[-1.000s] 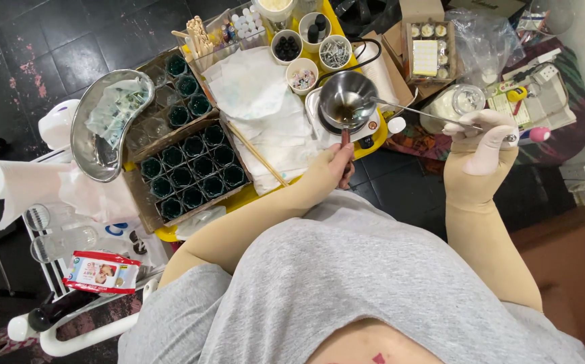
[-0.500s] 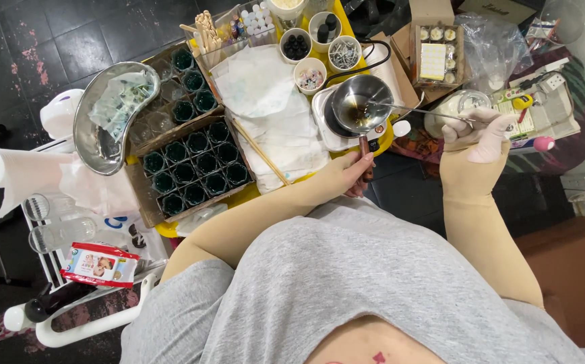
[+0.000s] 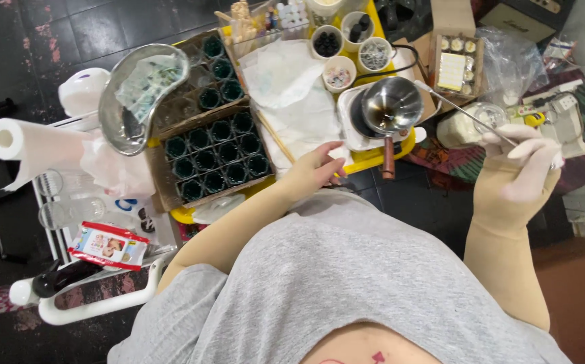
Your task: Cleaning glass jars and checking melted material for candle production.
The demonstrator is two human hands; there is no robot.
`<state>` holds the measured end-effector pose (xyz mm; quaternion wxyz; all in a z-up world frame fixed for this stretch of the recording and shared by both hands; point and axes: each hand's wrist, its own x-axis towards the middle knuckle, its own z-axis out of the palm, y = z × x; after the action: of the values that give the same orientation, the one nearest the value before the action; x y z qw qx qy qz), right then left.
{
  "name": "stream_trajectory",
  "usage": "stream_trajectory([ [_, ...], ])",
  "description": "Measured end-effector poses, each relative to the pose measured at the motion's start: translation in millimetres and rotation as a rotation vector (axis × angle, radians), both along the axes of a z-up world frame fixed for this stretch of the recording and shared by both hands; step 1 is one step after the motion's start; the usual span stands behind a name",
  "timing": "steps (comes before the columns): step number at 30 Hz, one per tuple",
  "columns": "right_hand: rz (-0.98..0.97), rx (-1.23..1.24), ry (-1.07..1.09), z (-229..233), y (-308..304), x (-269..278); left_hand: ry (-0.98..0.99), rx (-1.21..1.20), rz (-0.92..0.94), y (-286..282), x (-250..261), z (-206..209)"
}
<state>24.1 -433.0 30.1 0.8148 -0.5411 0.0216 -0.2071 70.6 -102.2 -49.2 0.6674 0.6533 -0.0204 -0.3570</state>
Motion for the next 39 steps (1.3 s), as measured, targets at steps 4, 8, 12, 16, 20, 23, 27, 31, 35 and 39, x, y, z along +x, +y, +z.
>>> stream_trajectory([
  [4,0.116,-0.139,-0.067,24.2,65.8,0.1,0.005,0.018,0.098,45.2,-11.8,13.5],
  [8,0.454,-0.275,-0.171,31.1,132.0,5.0,-0.042,0.023,0.199,86.8,-21.5,16.8],
  [12,0.687,-0.360,-0.121,13.3,180.3,18.9,-0.084,0.043,0.289,127.9,-34.3,7.5],
  [16,0.645,-0.481,-0.019,-15.9,226.6,26.8,-0.141,0.063,0.314,164.1,-53.2,9.4],
  [20,0.557,-0.438,0.103,-60.0,257.0,29.9,-0.111,0.062,0.357,196.1,-70.8,-2.3],
  [23,0.523,-0.284,0.209,-95.6,269.1,27.7,-0.103,0.075,0.368,215.1,-82.5,5.2],
  [27,0.440,-0.206,0.336,-94.8,290.7,26.0,-0.090,0.059,0.357,234.2,-92.8,1.2],
  [31,0.442,-0.262,0.298,-112.3,292.2,21.6,-0.116,0.092,0.347,244.4,-94.6,-1.8],
  [35,0.456,-0.315,0.419,-102.6,295.5,20.3,-0.146,0.085,0.345,247.6,-96.0,-12.1],
  [39,0.424,-0.458,0.508,-96.3,298.0,19.8,-0.163,0.030,0.321,245.8,-96.2,-21.5],
])
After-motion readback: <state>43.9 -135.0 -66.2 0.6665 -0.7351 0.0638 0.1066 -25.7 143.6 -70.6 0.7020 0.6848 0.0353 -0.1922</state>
